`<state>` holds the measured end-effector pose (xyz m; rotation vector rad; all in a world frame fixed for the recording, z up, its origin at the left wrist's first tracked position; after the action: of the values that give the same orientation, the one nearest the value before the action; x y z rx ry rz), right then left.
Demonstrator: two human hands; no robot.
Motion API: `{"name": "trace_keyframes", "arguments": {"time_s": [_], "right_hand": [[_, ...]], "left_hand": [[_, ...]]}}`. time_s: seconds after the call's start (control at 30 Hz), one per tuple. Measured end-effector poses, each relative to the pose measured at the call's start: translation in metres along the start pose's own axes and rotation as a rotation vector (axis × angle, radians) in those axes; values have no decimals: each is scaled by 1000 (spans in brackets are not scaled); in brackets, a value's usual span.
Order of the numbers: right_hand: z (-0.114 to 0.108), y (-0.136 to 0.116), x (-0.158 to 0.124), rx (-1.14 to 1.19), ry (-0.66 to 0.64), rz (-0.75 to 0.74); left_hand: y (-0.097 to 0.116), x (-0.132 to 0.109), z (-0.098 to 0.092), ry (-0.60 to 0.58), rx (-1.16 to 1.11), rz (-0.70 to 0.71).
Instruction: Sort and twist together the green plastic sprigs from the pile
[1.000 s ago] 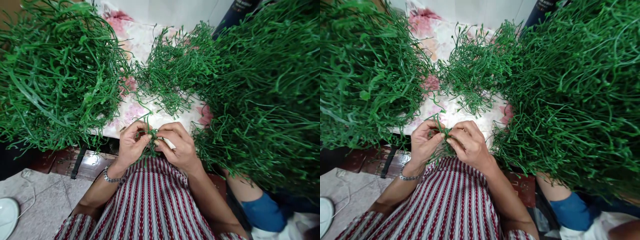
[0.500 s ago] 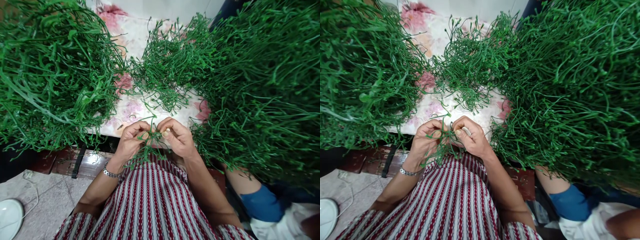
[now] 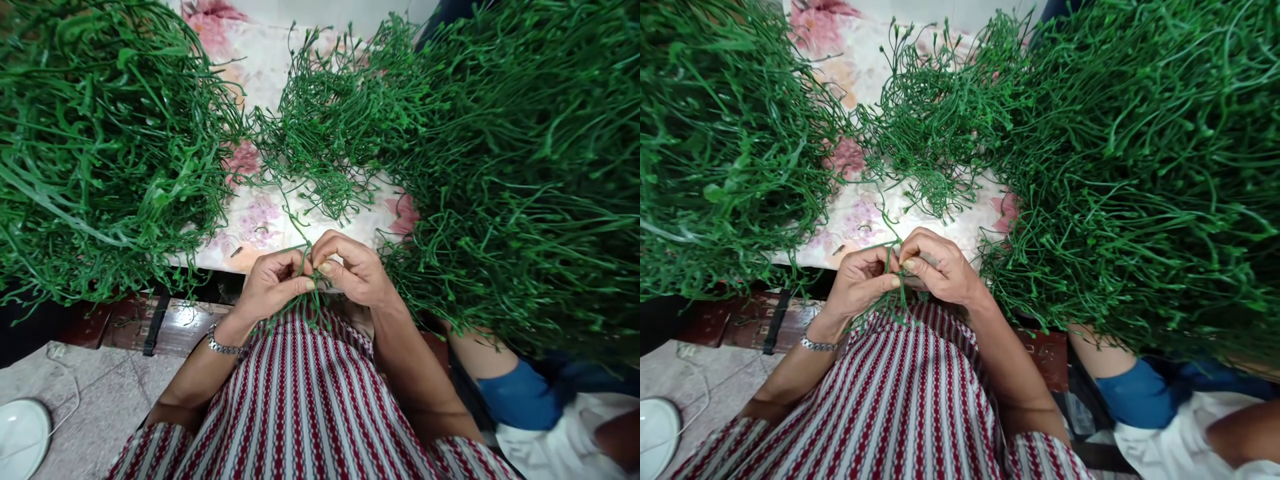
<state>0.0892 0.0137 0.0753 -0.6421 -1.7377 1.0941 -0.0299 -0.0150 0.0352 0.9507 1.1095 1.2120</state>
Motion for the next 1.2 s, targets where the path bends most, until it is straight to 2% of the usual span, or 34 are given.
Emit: {"name": "trace_keyframes", "arguments": {"time_s": [0.07, 0.23, 0.33, 0.53, 0.7, 0.8, 0.9, 1.03, 1.2], "right_hand": [[0, 1, -1, -8, 4, 28], [6, 6, -7, -27, 66, 134], [10, 6, -10, -114, 87, 149], [3, -6, -6, -337, 33, 40], [3, -20, -2, -467, -9, -65], [6, -23, -3, -537, 5, -102], [8, -22, -6, -593, 44, -125], [14, -15, -11, -497, 75, -111], [18, -7, -16, -344, 175, -66]], "left_hand": [[1, 0, -1, 31, 55, 78], [10, -3, -10, 226, 170, 332], [14, -5, -11, 273, 254, 427], [25, -4, -11, 255, 302, 479], [29, -5, -6, 125, 298, 425], [29, -7, -4, 99, 363, 410], [35, -9, -2, 107, 456, 490], [39, -11, -1, 151, 434, 593], [36, -12, -1, 176, 416, 583]]}}
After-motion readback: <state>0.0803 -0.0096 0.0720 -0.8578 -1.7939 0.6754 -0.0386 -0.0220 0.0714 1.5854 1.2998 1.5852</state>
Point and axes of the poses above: each hand's wrist, its own x-axis towards the middle knuckle, its own z-axis out of the palm, y = z × x, the point moved 6 cm from there along x, towards the middle knuckle, and after that the axes turned 12 degrees about y, right-handed, at the moved point
